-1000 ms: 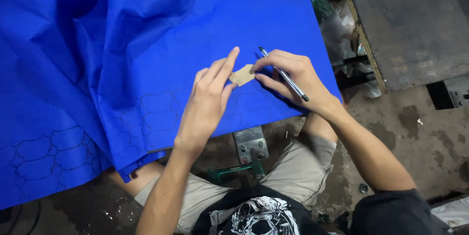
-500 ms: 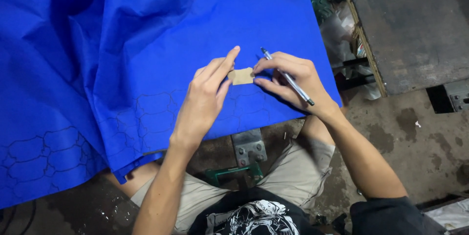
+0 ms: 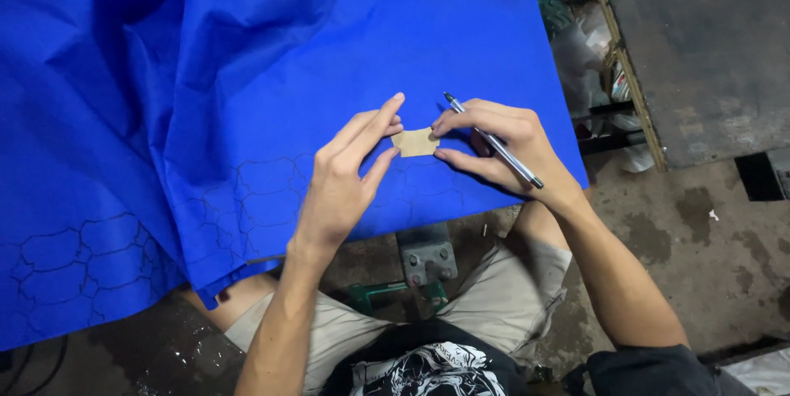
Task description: The person uses a small cardboard template and a pen to trace a repeating pattern onto a large blue sheet of material. They repeatedly reposition the template and trace its outline to create a continuous design.
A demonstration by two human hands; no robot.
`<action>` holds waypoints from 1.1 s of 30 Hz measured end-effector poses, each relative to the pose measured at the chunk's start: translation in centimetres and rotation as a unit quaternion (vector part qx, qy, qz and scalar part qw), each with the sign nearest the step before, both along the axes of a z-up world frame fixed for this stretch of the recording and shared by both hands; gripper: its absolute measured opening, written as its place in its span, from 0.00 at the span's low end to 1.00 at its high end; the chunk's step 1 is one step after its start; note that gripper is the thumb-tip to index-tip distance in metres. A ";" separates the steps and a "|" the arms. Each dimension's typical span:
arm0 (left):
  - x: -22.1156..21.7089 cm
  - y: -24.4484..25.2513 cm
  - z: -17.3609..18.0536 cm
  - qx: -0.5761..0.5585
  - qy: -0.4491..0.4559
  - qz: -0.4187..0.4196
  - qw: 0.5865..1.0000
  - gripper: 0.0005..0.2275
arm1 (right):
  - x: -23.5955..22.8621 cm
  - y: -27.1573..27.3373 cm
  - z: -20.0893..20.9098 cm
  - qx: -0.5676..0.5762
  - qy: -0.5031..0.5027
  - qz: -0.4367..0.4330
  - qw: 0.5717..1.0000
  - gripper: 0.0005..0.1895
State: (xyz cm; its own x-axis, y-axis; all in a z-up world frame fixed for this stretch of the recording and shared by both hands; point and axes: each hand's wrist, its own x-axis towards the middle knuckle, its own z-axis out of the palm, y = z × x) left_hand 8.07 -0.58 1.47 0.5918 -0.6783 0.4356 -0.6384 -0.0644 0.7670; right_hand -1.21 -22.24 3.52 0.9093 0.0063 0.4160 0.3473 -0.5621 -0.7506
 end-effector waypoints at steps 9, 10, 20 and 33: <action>0.3 0.0 0.2 -0.023 0.008 -0.012 1.000 0.24 | -0.1 -0.1 0.2 -0.006 0.006 0.004 1.000 0.09; 0.3 -0.1 0.1 -0.022 0.008 -0.011 1.000 0.24 | -0.1 0.0 0.2 -0.006 0.007 0.005 1.000 0.09; 0.1 -0.3 0.5 -0.029 -0.008 0.006 1.000 0.22 | -0.1 0.2 0.1 -0.025 -0.011 -0.002 1.000 0.09; 0.1 0.1 0.4 0.051 -0.040 0.057 0.996 0.08 | -0.1 0.0 0.6 0.021 0.006 0.002 1.000 0.08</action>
